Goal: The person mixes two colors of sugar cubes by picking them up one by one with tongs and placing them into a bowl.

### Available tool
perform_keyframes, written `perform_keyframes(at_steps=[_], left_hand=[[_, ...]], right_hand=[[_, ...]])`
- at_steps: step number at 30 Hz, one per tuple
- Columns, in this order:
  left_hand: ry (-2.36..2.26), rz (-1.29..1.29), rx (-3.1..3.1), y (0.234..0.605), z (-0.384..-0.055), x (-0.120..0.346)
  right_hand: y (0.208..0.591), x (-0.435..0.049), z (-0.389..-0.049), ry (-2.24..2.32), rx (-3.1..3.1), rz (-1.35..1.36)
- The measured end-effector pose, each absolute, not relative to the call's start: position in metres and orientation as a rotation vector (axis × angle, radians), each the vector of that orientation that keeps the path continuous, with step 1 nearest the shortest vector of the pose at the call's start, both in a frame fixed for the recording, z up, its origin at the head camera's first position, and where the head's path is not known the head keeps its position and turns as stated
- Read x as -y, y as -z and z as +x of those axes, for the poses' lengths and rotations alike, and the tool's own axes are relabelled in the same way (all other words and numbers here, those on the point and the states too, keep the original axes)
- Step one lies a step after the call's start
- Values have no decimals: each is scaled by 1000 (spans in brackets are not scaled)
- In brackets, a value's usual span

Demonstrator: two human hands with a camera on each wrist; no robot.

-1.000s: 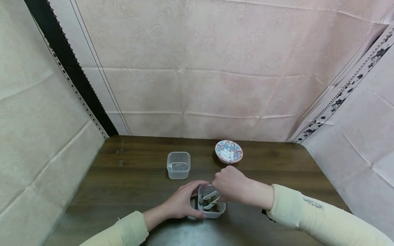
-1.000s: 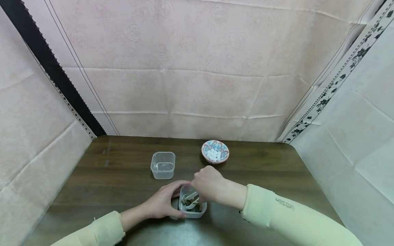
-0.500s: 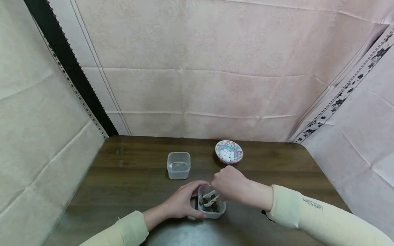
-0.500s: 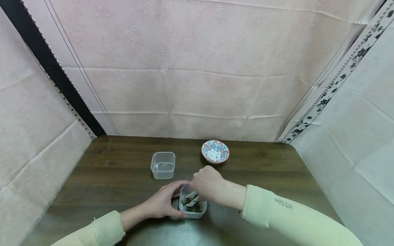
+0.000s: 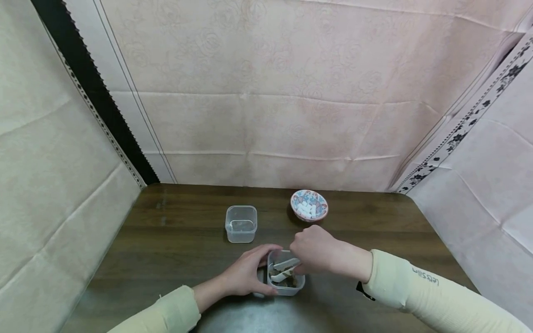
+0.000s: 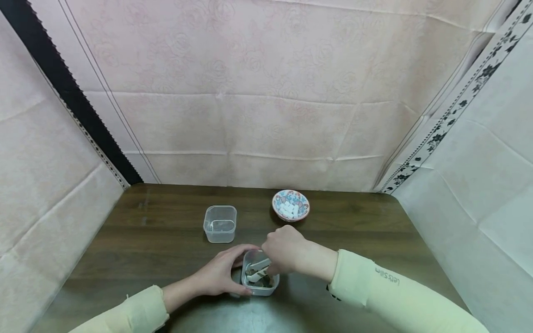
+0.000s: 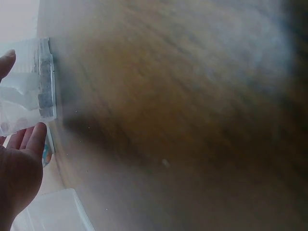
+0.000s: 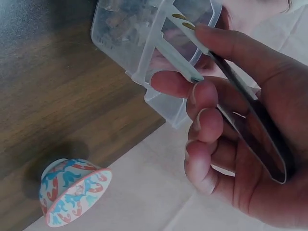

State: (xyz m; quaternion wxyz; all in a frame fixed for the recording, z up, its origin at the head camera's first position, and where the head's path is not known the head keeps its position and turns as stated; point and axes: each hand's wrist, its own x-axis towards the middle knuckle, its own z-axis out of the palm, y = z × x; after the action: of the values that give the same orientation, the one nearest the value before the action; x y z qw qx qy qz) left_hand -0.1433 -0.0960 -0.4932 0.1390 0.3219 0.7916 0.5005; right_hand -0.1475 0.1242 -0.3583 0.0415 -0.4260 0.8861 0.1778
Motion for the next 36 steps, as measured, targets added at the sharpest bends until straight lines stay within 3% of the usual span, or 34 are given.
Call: perform_keyframes(at_steps=[13,36], left_hand=[[-1470,938,-2283,495,-144,96],[-1479,949,-2282,494,-144,95]], right_hand=[[363,-126,-144,-508,-2756,-1422],[361,-114,-140,-666,-2756,-1385]])
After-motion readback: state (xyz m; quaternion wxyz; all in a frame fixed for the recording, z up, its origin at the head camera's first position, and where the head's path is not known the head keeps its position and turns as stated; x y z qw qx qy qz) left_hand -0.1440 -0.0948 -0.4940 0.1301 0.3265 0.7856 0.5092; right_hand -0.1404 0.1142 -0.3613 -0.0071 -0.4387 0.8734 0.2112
